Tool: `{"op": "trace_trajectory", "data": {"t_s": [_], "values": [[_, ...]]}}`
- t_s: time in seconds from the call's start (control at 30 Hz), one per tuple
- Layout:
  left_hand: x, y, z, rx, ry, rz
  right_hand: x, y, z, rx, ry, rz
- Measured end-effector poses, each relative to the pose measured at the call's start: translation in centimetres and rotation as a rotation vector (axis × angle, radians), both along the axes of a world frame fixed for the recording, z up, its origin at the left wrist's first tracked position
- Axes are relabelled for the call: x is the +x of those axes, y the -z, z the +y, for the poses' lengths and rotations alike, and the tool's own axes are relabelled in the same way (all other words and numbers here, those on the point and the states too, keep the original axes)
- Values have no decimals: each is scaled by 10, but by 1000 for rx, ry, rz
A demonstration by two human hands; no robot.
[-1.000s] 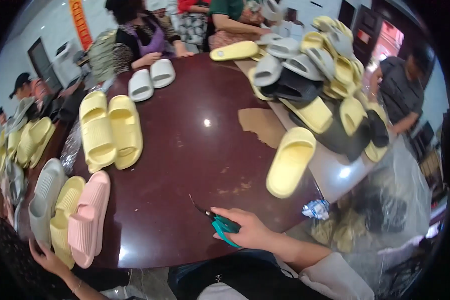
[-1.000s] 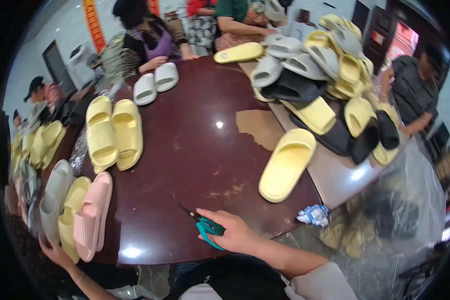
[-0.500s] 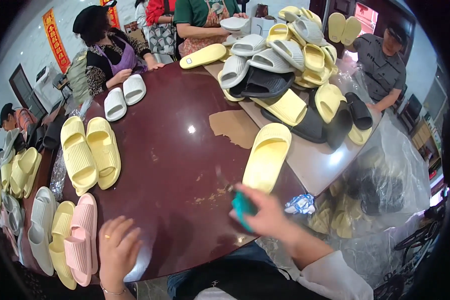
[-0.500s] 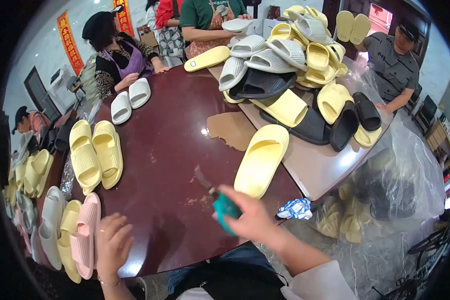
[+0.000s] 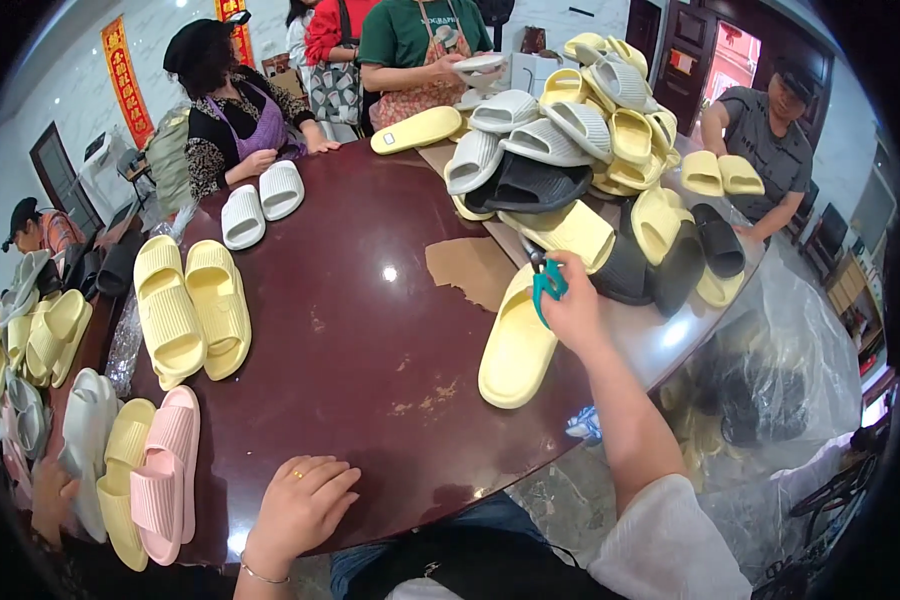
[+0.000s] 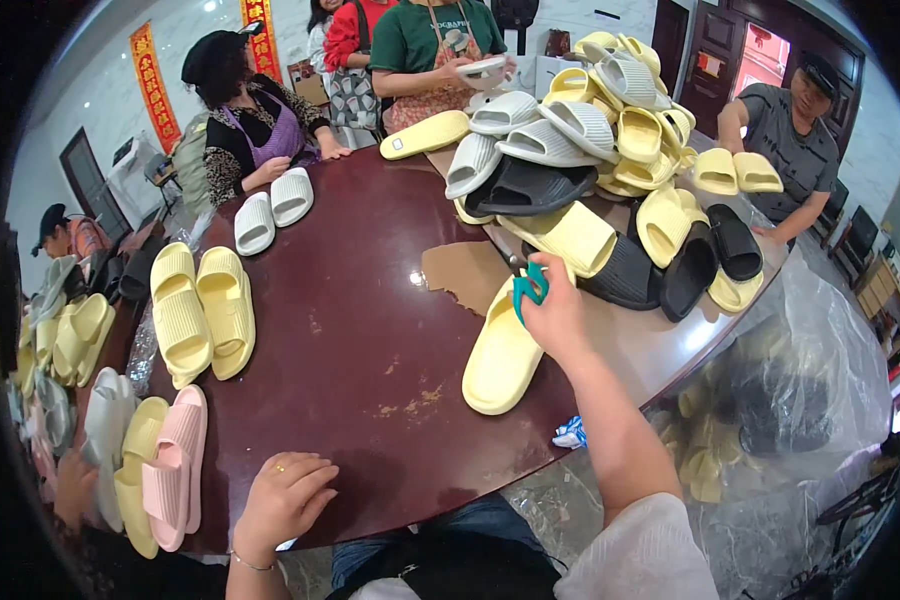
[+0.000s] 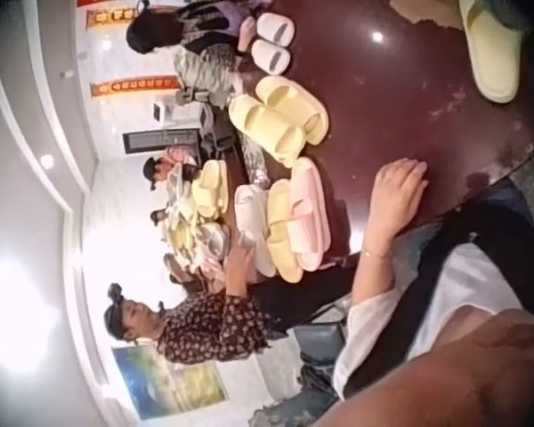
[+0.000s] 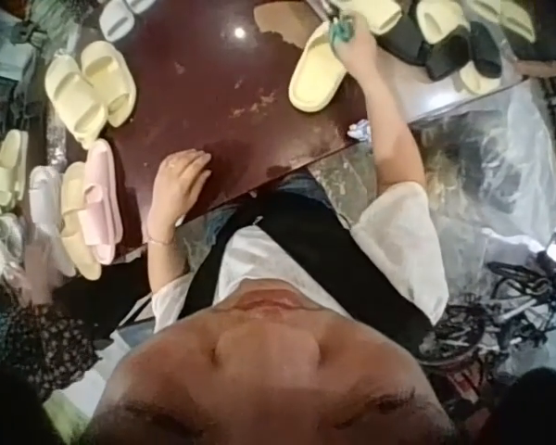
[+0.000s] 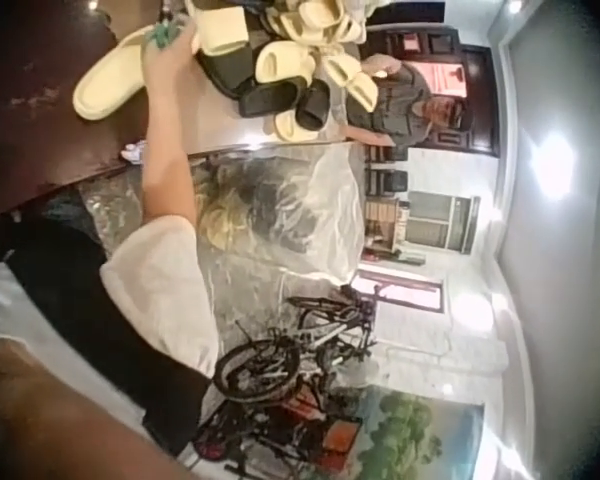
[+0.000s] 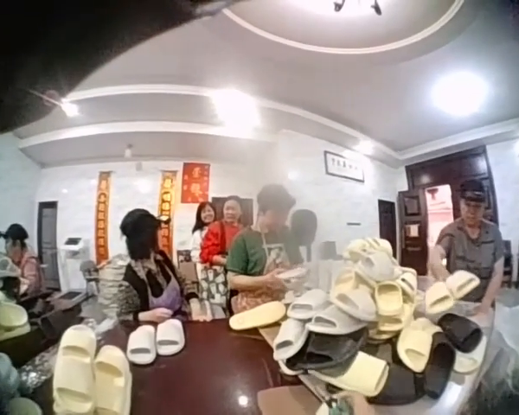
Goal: Trimming excess plastic material from manufactured sandals using scissors.
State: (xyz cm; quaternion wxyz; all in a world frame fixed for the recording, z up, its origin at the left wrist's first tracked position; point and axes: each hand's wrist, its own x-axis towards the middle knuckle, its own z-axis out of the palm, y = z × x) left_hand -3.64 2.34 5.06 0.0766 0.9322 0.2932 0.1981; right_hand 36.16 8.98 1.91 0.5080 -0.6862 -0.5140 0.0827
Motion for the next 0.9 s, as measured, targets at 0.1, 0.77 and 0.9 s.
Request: {"op": "trace_trajectory", "data": {"t_s": [0.1, 0.77, 0.9], "values": [[-8, 6, -2, -45, -21, -17, -25, -10, -5, 180, -85, 180], [40, -11, 6, -19, 153, -119, -88, -25, -79, 27, -681, 462], [19, 13, 16, -28, 142, -39, -55, -22, -83, -106, -372, 539]]}}
